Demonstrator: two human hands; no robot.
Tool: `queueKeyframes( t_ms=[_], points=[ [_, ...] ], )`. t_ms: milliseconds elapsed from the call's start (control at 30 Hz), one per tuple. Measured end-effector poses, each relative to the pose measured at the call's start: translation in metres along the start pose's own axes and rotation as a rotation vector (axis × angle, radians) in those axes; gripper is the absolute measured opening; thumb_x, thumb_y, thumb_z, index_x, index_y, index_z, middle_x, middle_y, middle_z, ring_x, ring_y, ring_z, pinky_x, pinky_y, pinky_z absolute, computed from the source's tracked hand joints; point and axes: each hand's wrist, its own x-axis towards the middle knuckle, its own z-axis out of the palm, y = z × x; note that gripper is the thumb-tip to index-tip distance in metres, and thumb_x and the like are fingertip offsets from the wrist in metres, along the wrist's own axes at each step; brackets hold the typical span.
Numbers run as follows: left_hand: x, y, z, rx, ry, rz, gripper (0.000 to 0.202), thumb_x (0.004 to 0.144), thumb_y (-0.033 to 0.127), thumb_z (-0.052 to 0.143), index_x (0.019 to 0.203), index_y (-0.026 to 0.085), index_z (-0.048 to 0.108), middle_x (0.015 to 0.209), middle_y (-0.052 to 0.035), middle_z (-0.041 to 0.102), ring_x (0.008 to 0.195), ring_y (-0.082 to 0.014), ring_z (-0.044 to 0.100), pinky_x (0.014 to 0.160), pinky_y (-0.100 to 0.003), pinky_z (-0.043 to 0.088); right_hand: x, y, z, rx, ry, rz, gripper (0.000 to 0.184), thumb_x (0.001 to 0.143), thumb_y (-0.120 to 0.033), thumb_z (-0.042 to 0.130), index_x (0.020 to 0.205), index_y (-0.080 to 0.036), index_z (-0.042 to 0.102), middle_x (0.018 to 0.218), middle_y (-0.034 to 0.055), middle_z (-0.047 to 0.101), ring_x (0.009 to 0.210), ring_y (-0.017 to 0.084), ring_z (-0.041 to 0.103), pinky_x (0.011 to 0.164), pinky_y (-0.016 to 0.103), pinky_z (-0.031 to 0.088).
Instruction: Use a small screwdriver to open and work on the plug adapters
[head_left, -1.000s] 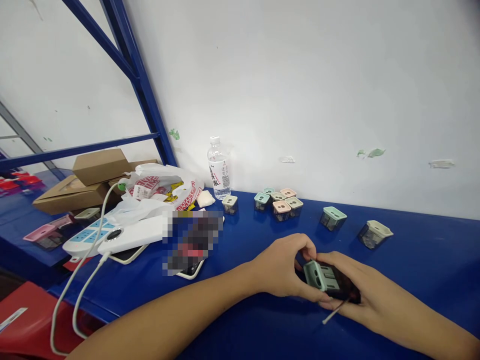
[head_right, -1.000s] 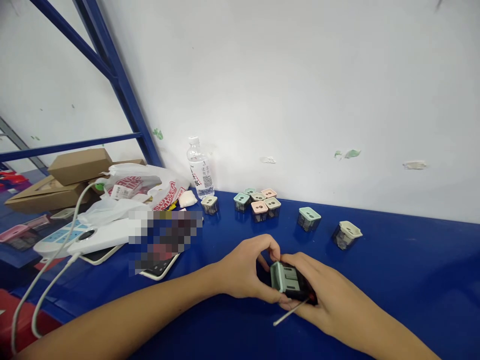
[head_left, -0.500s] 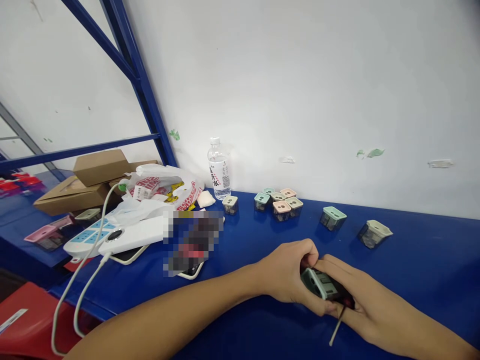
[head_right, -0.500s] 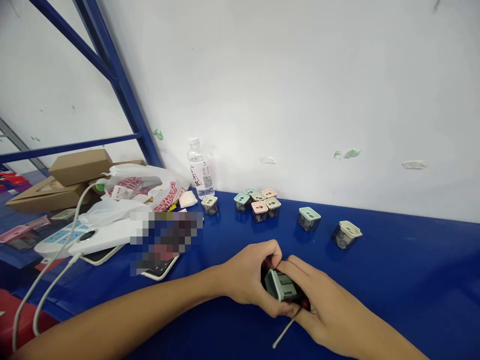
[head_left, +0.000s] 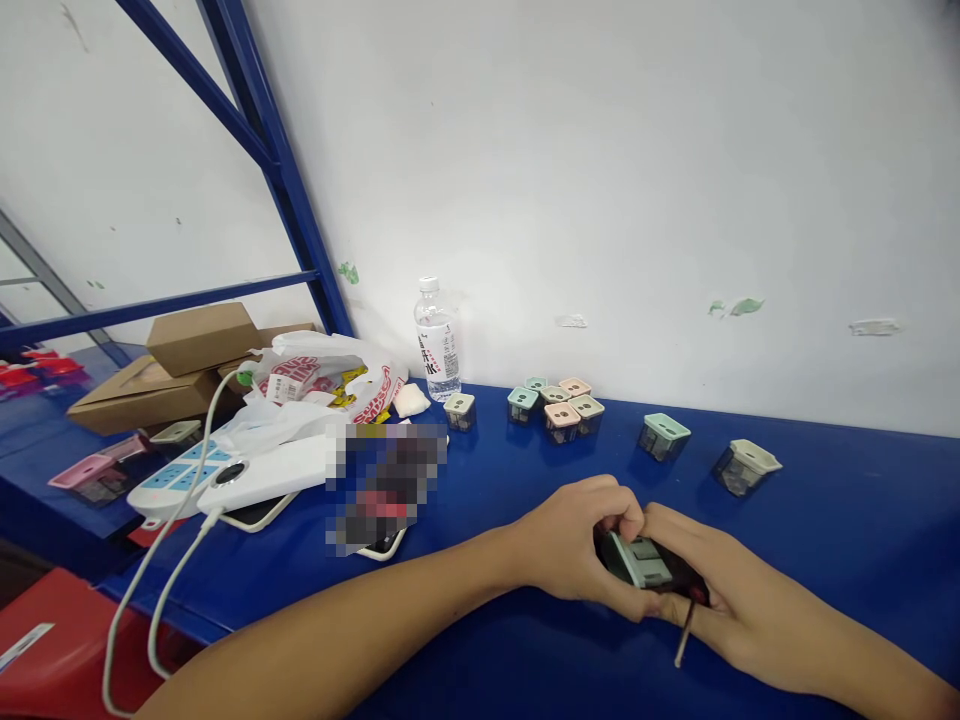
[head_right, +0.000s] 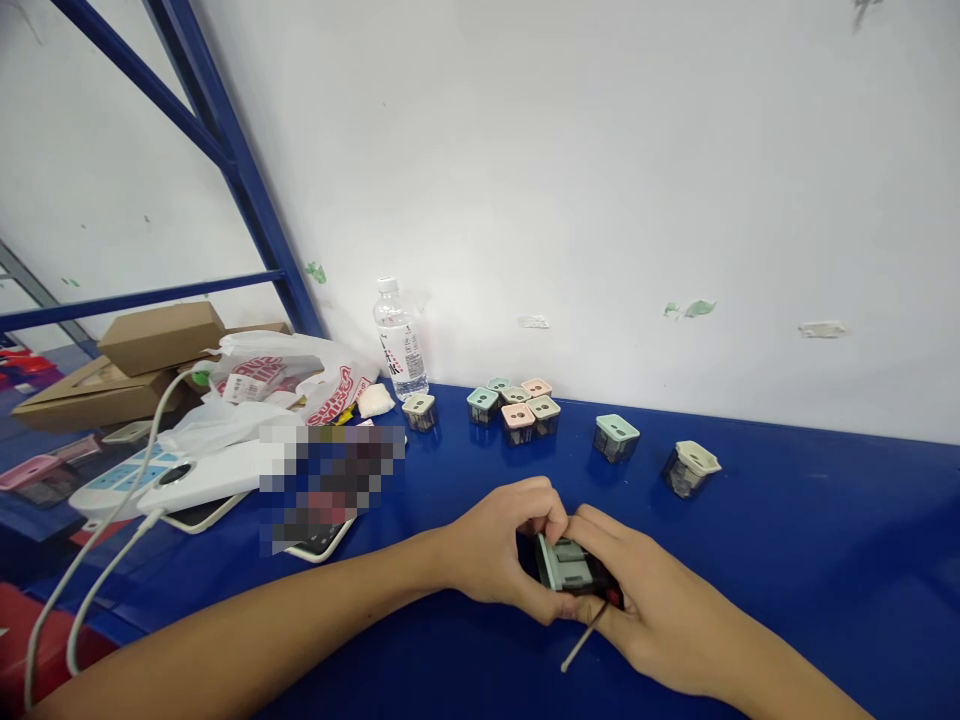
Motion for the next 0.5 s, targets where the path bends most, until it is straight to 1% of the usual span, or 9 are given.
queueKeyframes(
  t_ms=[67,133,200,267,300,367,433,500],
  points=[
    [0.0,0.001,-0.001,0.021,0.025,0.057,0.049,0.057,0.045,0.088,0.074,0.02,0.049,0.084,0.0017,0.047,0.072,-0.0114,0.045,0.063,-0.023,0.039,0.0,-0.001,-0.001,0.018,0.015,0.011,0.021,0.096,-0.043,0.052,0.101,-0.024,0.056,0.09,0.0032,0.056,0.075,0.019,0.053,0.066,0.032,0.047],
    [-0.001,0.002,-0.003,0.104,0.051,0.142,0.045,0.065,0.047,0.084,0.079,0.02,0.051,0.089,-0.0013,0.052,0.08,-0.0148,0.05,0.075,-0.027,0.043,-0.001,-0.001,-0.003,0.044,0.038,0.036,0.021,0.097,-0.044,0.051,0.095,-0.024,0.055,0.088,0.0026,0.055,0.073,0.018,0.053,0.066,0.032,0.047],
    [-0.001,0.002,-0.006,0.227,0.014,0.229,0.05,0.065,0.049,0.085,0.084,0.021,0.049,0.089,-0.003,0.057,0.086,-0.0183,0.053,0.084,-0.031,0.043,-0.002,0.001,-0.003,0.072,0.044,0.072,0.024,0.098,-0.047,0.047,0.095,-0.025,0.056,0.086,0.0019,0.055,0.072,0.018,0.052,0.065,0.031,0.047],
    [0.0,0.002,-0.007,0.351,-0.057,0.275,0.055,0.064,0.05,0.085,0.089,0.022,0.046,0.092,-0.0053,0.059,0.09,-0.0208,0.055,0.086,-0.032,0.044,-0.003,0.003,-0.003,0.097,0.032,0.098,0.026,0.098,-0.049,0.045,0.098,-0.025,0.056,0.086,0.0014,0.056,0.073,0.018,0.053,0.066,0.031,0.047],
    [0.0,0.001,-0.006,0.41,-0.082,0.286,0.053,0.067,0.05,0.083,0.091,0.021,0.045,0.094,-0.0067,0.06,0.091,-0.0214,0.055,0.085,-0.032,0.044,-0.003,0.004,-0.002,0.105,0.026,0.102,0.026,0.098,-0.049,0.045,0.099,-0.026,0.056,0.087,0.0011,0.056,0.074,0.018,0.053,0.067,0.031,0.048],
    [0.0,-0.001,-0.004,0.516,-0.104,0.302,0.043,0.076,0.047,0.075,0.09,0.021,0.044,0.095,-0.0079,0.059,0.09,-0.0216,0.054,0.083,-0.032,0.044,-0.002,0.005,-0.001,0.115,0.019,0.091,0.023,0.098,-0.047,0.047,0.097,-0.026,0.056,0.087,0.0007,0.057,0.075,0.018,0.054,0.069,0.03,0.048],
    [0.001,-0.002,0.0,0.59,-0.12,0.314,0.037,0.08,0.046,0.069,0.085,0.022,0.041,0.088,-0.0061,0.058,0.084,-0.0202,0.053,0.082,-0.032,0.044,-0.002,0.004,0.0,0.138,0.006,0.081,0.022,0.098,-0.045,0.049,0.092,-0.025,0.055,0.089,0.0008,0.057,0.077,0.018,0.055,0.071,0.03,0.049],
    [0.002,-0.004,0.004,0.624,-0.132,0.328,0.036,0.078,0.043,0.067,0.079,0.023,0.037,0.081,-0.0032,0.055,0.078,-0.0184,0.05,0.083,-0.033,0.043,-0.001,0.003,0.001,0.18,-0.019,0.089,0.023,0.098,-0.045,0.048,0.088,-0.024,0.053,0.092,0.0012,0.059,0.079,0.018,0.056,0.073,0.03,0.05]
  ],
)
